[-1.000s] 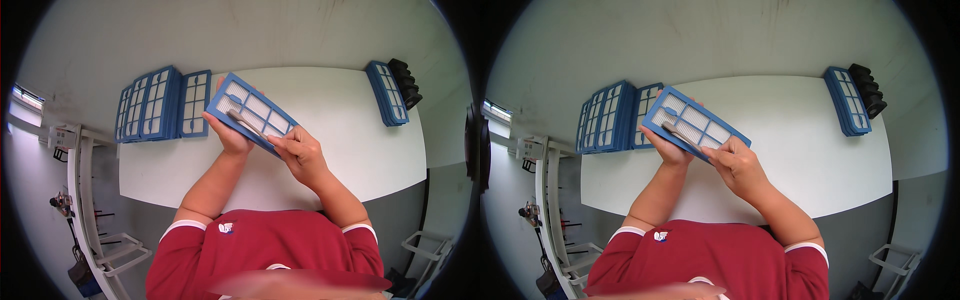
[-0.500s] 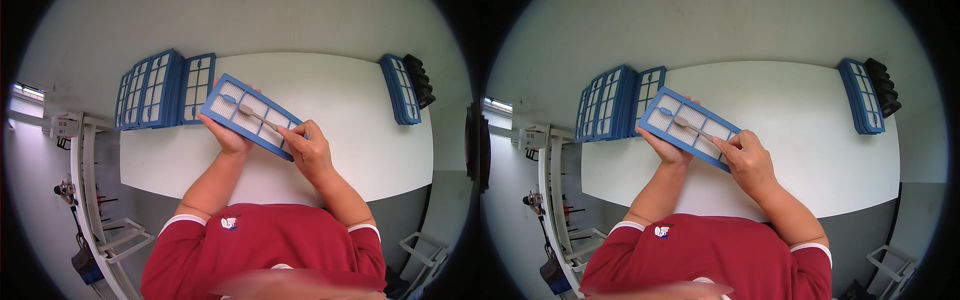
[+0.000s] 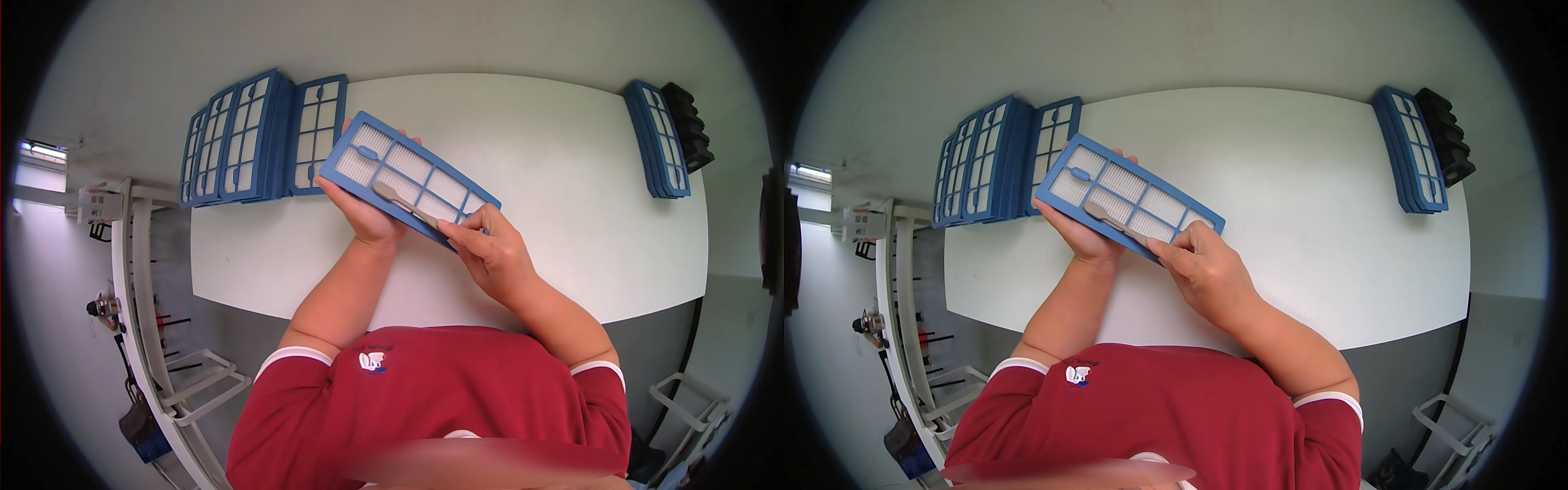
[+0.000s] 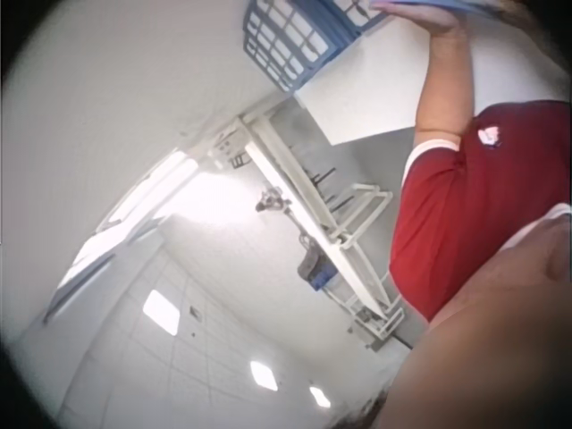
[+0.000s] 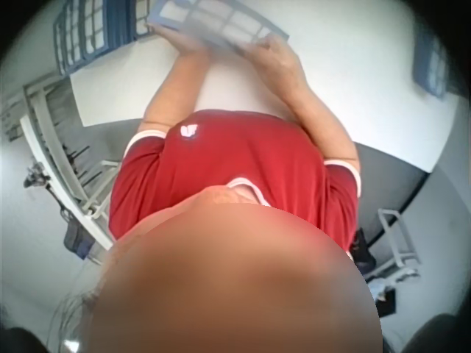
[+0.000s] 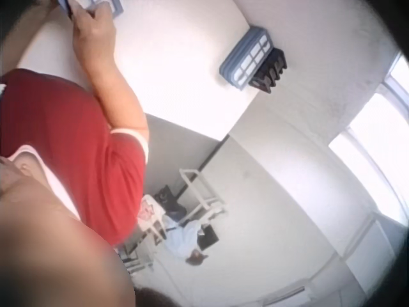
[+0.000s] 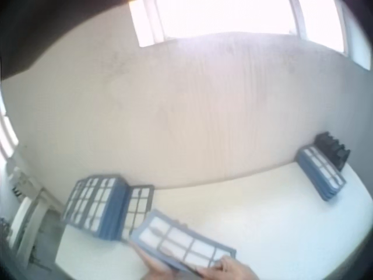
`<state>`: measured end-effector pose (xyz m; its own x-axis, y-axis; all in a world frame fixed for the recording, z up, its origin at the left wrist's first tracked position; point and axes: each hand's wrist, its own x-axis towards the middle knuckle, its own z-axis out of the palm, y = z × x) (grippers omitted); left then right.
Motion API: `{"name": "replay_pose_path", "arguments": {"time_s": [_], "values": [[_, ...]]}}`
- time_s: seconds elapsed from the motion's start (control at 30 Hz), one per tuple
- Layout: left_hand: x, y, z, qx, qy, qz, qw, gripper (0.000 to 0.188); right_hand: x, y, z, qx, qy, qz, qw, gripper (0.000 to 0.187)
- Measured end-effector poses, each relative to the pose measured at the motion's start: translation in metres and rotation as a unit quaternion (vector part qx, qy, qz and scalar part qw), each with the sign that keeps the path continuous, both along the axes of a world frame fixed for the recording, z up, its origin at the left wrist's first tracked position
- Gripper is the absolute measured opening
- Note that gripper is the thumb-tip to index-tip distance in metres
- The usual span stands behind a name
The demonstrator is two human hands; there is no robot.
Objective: Cleaning multiple air filters using a small brush.
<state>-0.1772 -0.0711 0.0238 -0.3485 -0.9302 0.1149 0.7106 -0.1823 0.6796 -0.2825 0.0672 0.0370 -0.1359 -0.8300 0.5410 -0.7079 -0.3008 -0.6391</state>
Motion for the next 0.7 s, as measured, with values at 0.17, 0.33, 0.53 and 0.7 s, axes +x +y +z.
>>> {"name": "replay_pose_path", "arguments": {"time_s": [0.17, 0.33, 0.53, 0.7], "values": [[0.001, 0.0, -0.002, 0.004, 0.0, -0.01, 1.0, 0.087, -0.003, 0.0, 0.002, 0.01, 0.006, -0.007, 1.0, 0.038], [0.002, 0.003, 0.0, 0.019, -0.009, -0.022, 1.0, 0.086, -0.009, -0.002, 0.003, 0.028, 0.019, -0.047, 0.998, 0.038], [0.002, 0.003, 0.0, 0.021, -0.012, -0.024, 0.999, 0.086, -0.01, -0.002, 0.005, 0.023, 0.032, -0.059, 0.997, 0.037], [0.003, 0.001, -0.001, 0.018, -0.004, -0.022, 1.0, 0.088, -0.011, -0.002, 0.005, 0.02, 0.032, -0.073, 0.997, 0.034]]}}
